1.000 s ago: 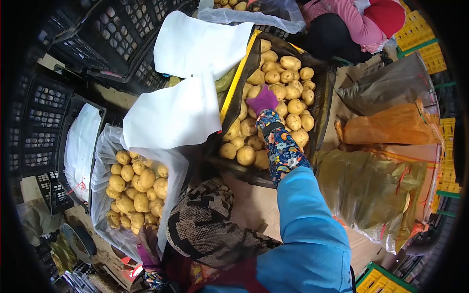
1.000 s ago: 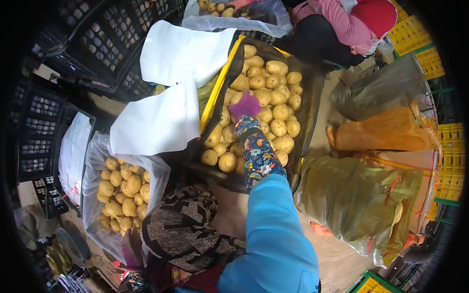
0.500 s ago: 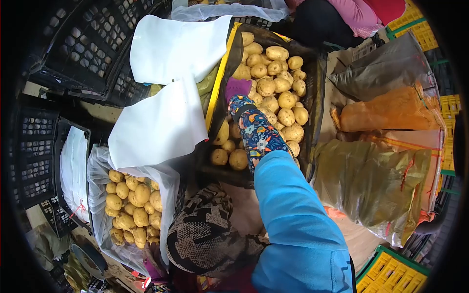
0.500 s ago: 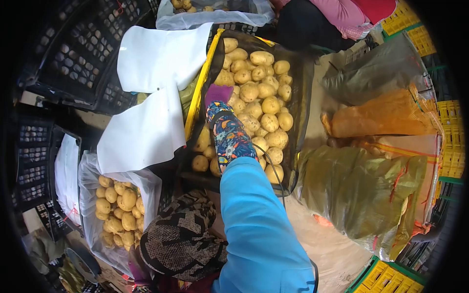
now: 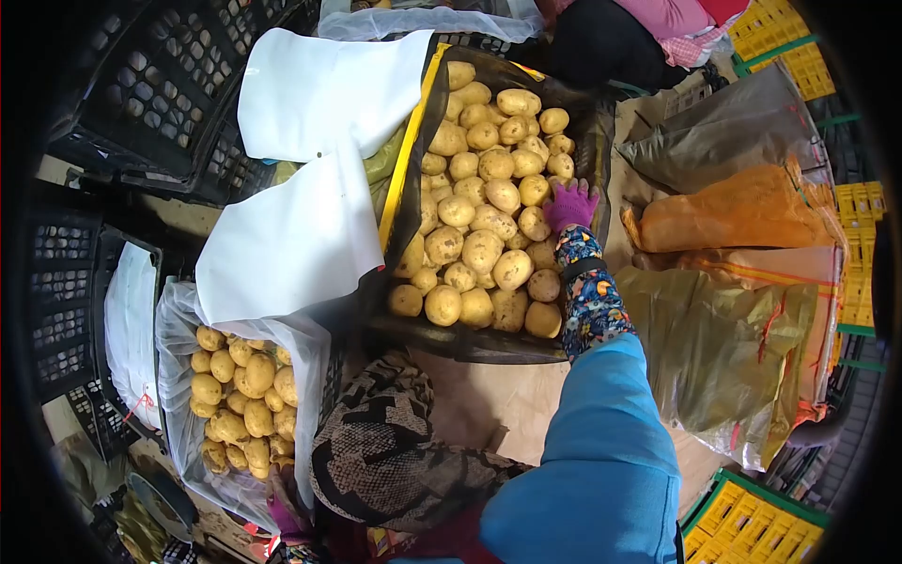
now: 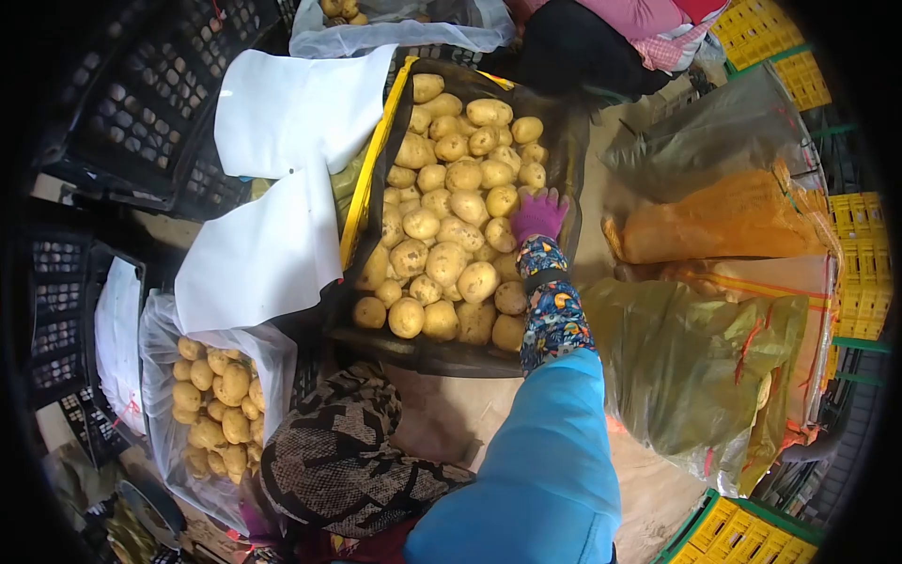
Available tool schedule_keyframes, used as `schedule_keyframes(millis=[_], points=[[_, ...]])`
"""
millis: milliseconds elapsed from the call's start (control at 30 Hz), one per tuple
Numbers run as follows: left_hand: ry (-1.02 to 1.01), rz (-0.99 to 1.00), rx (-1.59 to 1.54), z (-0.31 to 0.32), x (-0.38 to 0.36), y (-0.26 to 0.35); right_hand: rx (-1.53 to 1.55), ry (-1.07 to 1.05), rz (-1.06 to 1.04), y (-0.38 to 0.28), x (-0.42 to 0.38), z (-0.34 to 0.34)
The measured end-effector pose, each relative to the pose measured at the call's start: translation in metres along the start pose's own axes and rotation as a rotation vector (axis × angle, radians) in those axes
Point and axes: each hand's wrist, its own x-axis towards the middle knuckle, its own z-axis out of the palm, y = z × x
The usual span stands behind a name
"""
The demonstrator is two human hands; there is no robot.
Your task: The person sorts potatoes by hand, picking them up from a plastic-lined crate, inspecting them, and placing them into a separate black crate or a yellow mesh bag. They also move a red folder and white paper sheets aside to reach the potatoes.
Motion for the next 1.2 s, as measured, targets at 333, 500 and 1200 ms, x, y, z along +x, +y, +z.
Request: schedule_keyframes(millis=[333, 500, 1200], points=[[0.094, -0.101, -0.270, -0.005, -0.009, 0.000, 0.373, -0.253, -0.122, -0.097, -0.018, -0.039], [0.061, -0.036, -0.188, 0.000, -0.014, -0.006, 1.440, 0.010, -0.052, -0.081, 0.001, 0.001], [-0.033, 0.299, 0.482, 0.002, -0.030, 0.030, 1.840, -0.096, 0.062, 0.003, -0.084, -0.076]])
